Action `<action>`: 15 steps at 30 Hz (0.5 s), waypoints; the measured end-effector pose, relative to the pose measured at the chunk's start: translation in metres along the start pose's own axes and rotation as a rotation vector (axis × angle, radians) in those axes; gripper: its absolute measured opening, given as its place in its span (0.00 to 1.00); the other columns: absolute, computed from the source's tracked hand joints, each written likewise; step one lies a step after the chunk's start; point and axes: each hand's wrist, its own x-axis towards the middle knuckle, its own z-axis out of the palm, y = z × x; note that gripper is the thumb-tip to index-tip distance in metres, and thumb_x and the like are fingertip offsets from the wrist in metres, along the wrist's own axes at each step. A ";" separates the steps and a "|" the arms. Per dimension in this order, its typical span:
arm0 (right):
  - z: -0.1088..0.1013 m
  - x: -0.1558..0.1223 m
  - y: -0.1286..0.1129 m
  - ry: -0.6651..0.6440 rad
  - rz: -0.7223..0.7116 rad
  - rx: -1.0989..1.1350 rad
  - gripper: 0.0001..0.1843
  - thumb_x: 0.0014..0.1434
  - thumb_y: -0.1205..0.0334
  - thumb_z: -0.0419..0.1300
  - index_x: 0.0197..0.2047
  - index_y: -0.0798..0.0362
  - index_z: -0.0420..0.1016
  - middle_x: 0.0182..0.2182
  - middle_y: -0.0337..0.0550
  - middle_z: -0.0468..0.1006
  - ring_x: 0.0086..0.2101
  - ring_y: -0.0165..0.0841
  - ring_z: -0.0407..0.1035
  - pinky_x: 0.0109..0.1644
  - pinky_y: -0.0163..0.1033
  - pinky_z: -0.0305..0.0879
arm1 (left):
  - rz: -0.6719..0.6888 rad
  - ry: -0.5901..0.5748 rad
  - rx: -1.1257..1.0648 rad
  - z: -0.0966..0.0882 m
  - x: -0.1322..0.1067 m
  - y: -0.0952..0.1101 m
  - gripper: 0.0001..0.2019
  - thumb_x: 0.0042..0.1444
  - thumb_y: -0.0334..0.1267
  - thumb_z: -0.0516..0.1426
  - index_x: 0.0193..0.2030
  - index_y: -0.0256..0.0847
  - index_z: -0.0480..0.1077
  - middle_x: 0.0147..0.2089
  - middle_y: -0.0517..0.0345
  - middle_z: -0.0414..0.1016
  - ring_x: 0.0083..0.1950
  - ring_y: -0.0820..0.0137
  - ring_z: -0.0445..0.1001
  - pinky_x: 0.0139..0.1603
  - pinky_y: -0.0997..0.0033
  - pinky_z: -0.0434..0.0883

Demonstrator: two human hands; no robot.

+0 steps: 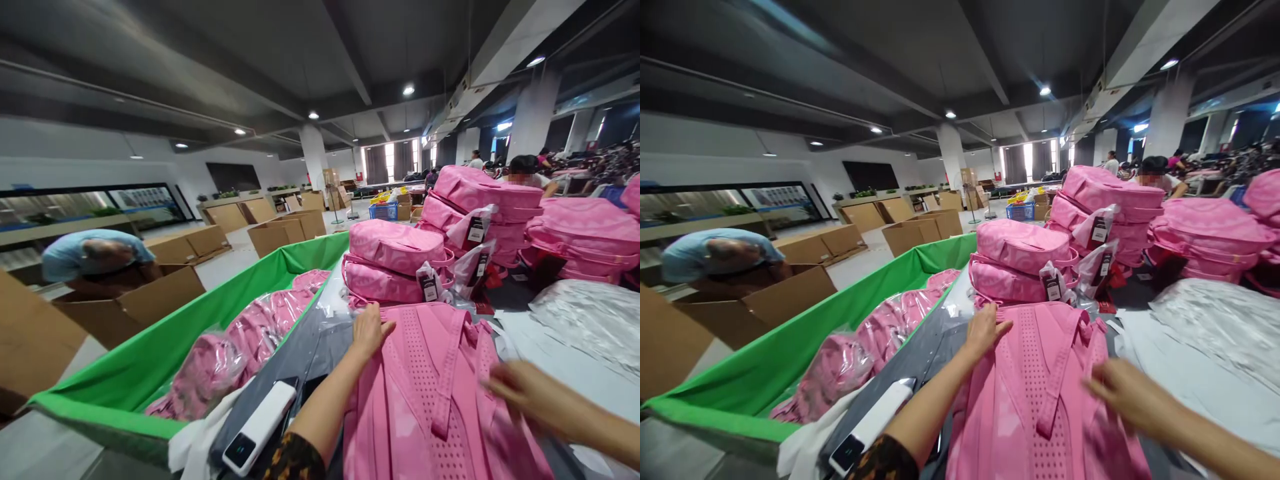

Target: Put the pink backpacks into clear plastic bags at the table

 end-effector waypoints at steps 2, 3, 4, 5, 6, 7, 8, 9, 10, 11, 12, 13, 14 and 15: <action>-0.027 0.043 0.000 0.133 0.116 0.000 0.30 0.49 0.27 0.60 0.31 0.48 0.72 0.23 0.43 0.74 0.22 0.37 0.68 0.25 0.39 0.59 | 0.159 0.009 0.126 0.001 -0.002 0.023 0.14 0.57 0.37 0.67 0.49 0.39 0.73 0.53 0.45 0.75 0.58 0.52 0.71 0.60 0.54 0.66; -0.035 0.062 0.000 0.149 0.242 0.076 0.31 0.47 0.27 0.59 0.33 0.49 0.71 0.23 0.45 0.74 0.22 0.38 0.68 0.25 0.40 0.60 | 0.268 -0.002 0.186 0.006 -0.003 0.037 0.14 0.60 0.38 0.65 0.51 0.40 0.72 0.55 0.45 0.75 0.59 0.53 0.70 0.62 0.53 0.65; -0.038 0.077 0.001 0.182 0.324 0.141 0.32 0.45 0.26 0.58 0.34 0.49 0.70 0.23 0.45 0.73 0.21 0.39 0.68 0.24 0.41 0.61 | 0.388 -0.032 0.227 0.015 -0.003 0.052 0.14 0.62 0.39 0.64 0.53 0.40 0.72 0.55 0.45 0.75 0.59 0.53 0.70 0.62 0.52 0.66; -0.037 0.089 0.002 0.189 0.372 0.201 0.33 0.44 0.25 0.57 0.32 0.49 0.69 0.22 0.45 0.72 0.21 0.39 0.67 0.24 0.42 0.61 | 0.506 -0.079 0.243 0.027 -0.003 0.067 0.14 0.63 0.40 0.62 0.54 0.40 0.72 0.55 0.44 0.76 0.59 0.53 0.71 0.62 0.51 0.67; -0.033 0.097 0.002 0.190 0.372 0.244 0.33 0.42 0.25 0.55 0.30 0.49 0.67 0.21 0.44 0.70 0.22 0.39 0.67 0.25 0.42 0.62 | 0.604 -0.137 0.232 0.041 -0.003 0.082 0.15 0.65 0.39 0.61 0.56 0.39 0.71 0.55 0.44 0.76 0.58 0.54 0.71 0.61 0.52 0.68; -0.028 0.101 0.002 0.206 0.328 0.265 0.33 0.41 0.24 0.54 0.29 0.49 0.65 0.21 0.43 0.69 0.24 0.39 0.67 0.26 0.41 0.62 | 0.674 -0.195 0.199 0.057 -0.002 0.095 0.15 0.65 0.37 0.60 0.57 0.39 0.70 0.56 0.45 0.77 0.58 0.56 0.72 0.61 0.54 0.70; -0.024 0.102 0.000 0.239 0.265 0.273 0.33 0.41 0.25 0.53 0.28 0.49 0.64 0.22 0.43 0.69 0.26 0.38 0.67 0.27 0.40 0.62 | 0.725 -0.249 0.168 0.072 0.000 0.106 0.17 0.64 0.34 0.59 0.59 0.39 0.69 0.56 0.46 0.77 0.57 0.58 0.73 0.60 0.58 0.71; -0.021 0.101 -0.002 0.280 0.207 0.282 0.32 0.42 0.25 0.52 0.29 0.48 0.64 0.24 0.42 0.69 0.29 0.37 0.66 0.29 0.39 0.62 | 0.761 -0.296 0.148 0.085 0.003 0.116 0.19 0.63 0.32 0.59 0.61 0.39 0.68 0.57 0.48 0.78 0.57 0.60 0.74 0.59 0.61 0.71; -0.020 0.097 -0.004 0.313 0.155 0.288 0.31 0.44 0.26 0.51 0.30 0.48 0.64 0.25 0.41 0.69 0.30 0.37 0.66 0.30 0.39 0.62 | 0.787 -0.331 0.142 0.095 0.006 0.123 0.22 0.60 0.30 0.60 0.61 0.40 0.68 0.57 0.50 0.78 0.56 0.62 0.75 0.57 0.64 0.72; -0.022 0.091 -0.008 0.333 0.111 0.290 0.30 0.46 0.27 0.50 0.31 0.48 0.64 0.25 0.41 0.69 0.30 0.36 0.65 0.30 0.38 0.62 | 0.804 -0.356 0.145 0.102 0.009 0.128 0.23 0.58 0.29 0.61 0.61 0.42 0.69 0.57 0.53 0.79 0.55 0.63 0.75 0.55 0.65 0.72; -0.026 0.085 -0.011 0.333 0.075 0.292 0.30 0.48 0.29 0.49 0.32 0.49 0.66 0.25 0.40 0.69 0.29 0.35 0.64 0.30 0.38 0.61 | 0.816 -0.375 0.150 0.106 0.012 0.130 0.23 0.57 0.29 0.62 0.59 0.43 0.71 0.56 0.54 0.79 0.56 0.62 0.75 0.55 0.65 0.71; -0.030 0.079 -0.015 0.316 0.034 0.288 0.29 0.49 0.30 0.51 0.32 0.49 0.67 0.25 0.39 0.69 0.28 0.35 0.64 0.30 0.38 0.61 | 0.822 -0.388 0.159 0.106 0.014 0.131 0.21 0.56 0.31 0.63 0.57 0.44 0.73 0.55 0.55 0.80 0.56 0.61 0.74 0.55 0.63 0.71; -0.036 0.073 -0.019 0.290 -0.020 0.274 0.27 0.50 0.31 0.52 0.32 0.49 0.67 0.25 0.39 0.69 0.28 0.34 0.63 0.30 0.38 0.61 | 0.821 -0.394 0.170 0.104 0.015 0.131 0.18 0.56 0.33 0.64 0.54 0.45 0.75 0.54 0.55 0.80 0.57 0.59 0.73 0.56 0.61 0.69; -0.041 0.068 -0.022 0.266 -0.080 0.253 0.26 0.51 0.32 0.53 0.31 0.49 0.68 0.25 0.39 0.69 0.27 0.34 0.63 0.30 0.38 0.61 | 0.810 -0.393 0.181 0.100 0.016 0.128 0.16 0.56 0.35 0.65 0.52 0.45 0.76 0.54 0.54 0.80 0.59 0.57 0.72 0.57 0.58 0.68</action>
